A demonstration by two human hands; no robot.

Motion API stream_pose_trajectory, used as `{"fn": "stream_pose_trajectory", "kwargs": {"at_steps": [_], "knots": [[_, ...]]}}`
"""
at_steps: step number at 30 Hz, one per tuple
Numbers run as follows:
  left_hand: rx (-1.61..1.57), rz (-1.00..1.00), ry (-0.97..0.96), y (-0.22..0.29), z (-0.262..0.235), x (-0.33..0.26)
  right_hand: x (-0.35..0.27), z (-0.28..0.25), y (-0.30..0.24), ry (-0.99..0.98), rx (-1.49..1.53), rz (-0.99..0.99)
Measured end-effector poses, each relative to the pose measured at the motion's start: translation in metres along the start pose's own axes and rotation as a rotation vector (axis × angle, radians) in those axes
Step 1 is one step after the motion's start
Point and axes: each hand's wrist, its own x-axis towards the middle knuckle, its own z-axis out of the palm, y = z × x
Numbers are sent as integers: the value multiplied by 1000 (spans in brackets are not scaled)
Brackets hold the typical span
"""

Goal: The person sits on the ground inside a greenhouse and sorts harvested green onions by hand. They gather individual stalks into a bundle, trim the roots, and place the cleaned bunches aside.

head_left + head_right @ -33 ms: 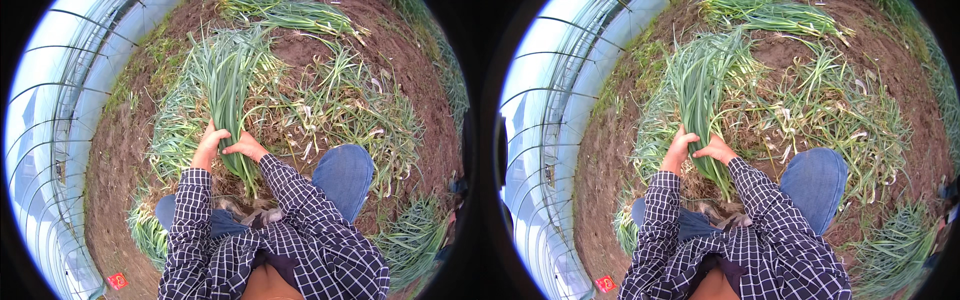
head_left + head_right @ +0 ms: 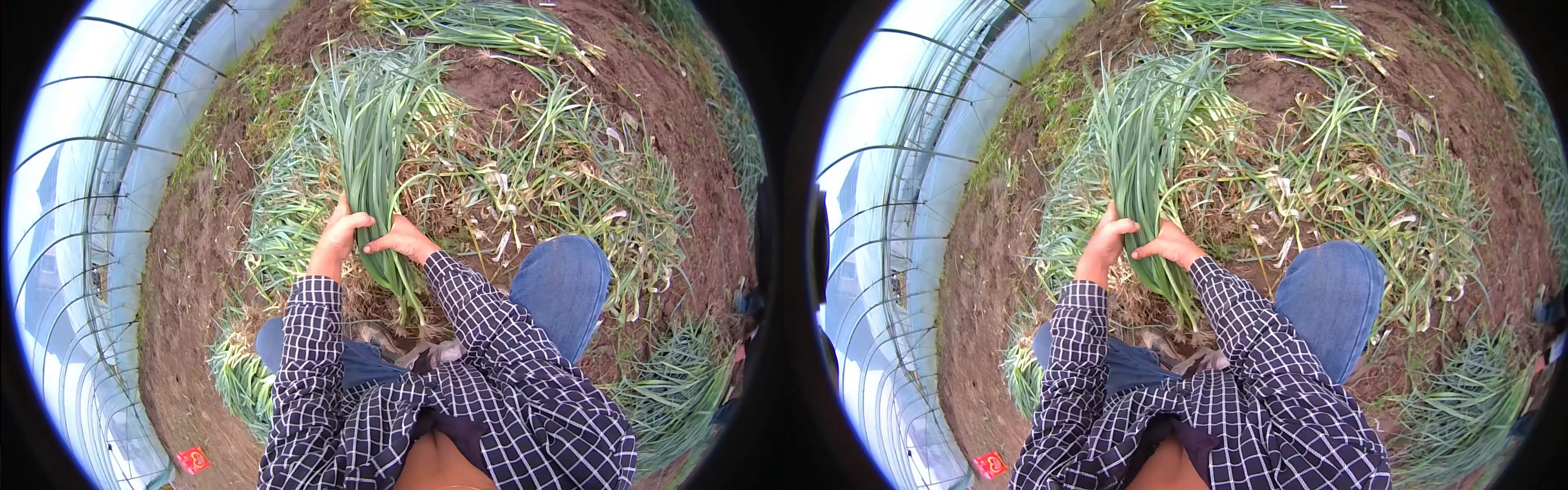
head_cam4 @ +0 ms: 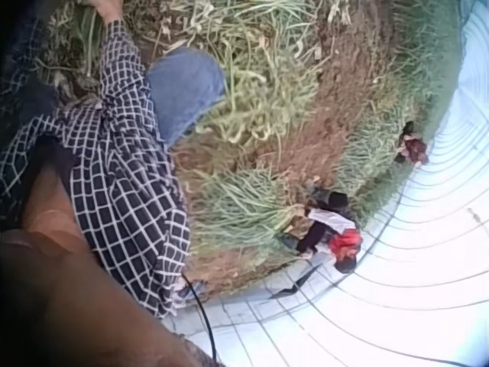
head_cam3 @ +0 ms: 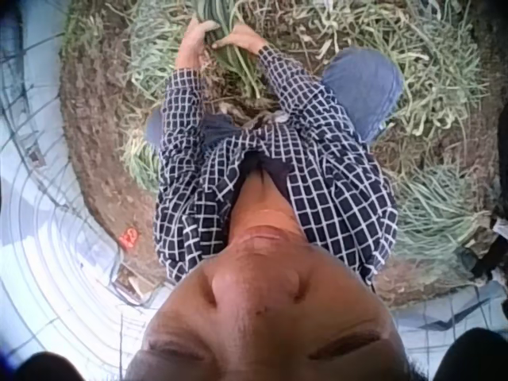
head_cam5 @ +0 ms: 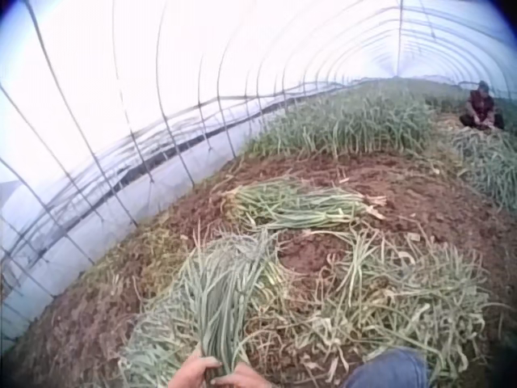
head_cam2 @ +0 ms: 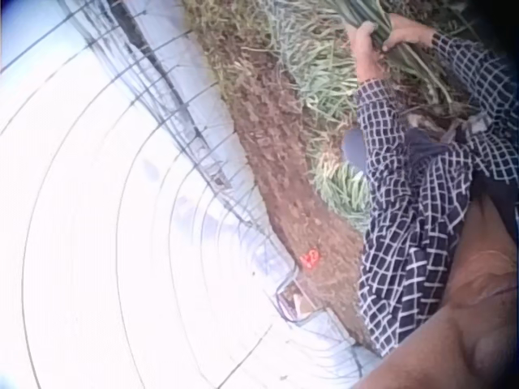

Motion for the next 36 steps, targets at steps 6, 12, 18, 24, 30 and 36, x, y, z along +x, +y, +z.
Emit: {"fn": "stream_pose_trajectory", "kwargs": {"at_steps": [6, 12, 18, 24, 30, 36], "knots": [[793, 357, 168, 30, 15, -4, 0, 26, -6, 87, -285, -68], [820, 324, 456, 22, 14, -2, 7, 41, -6, 97, -765, -5], [175, 191, 280, 23, -15, 9, 6, 61, -44, 64, -980, 14], [16, 39, 211, 34, -10, 11, 3, 29, -115, -307, -1303, 138], [-38, -44, 179, 36, 1, 3, 11, -22, -151, 345, -1136, -336], [-76, -45, 80, 36, 8, 8, 43, -34, -138, 279, -736, -407]]}}
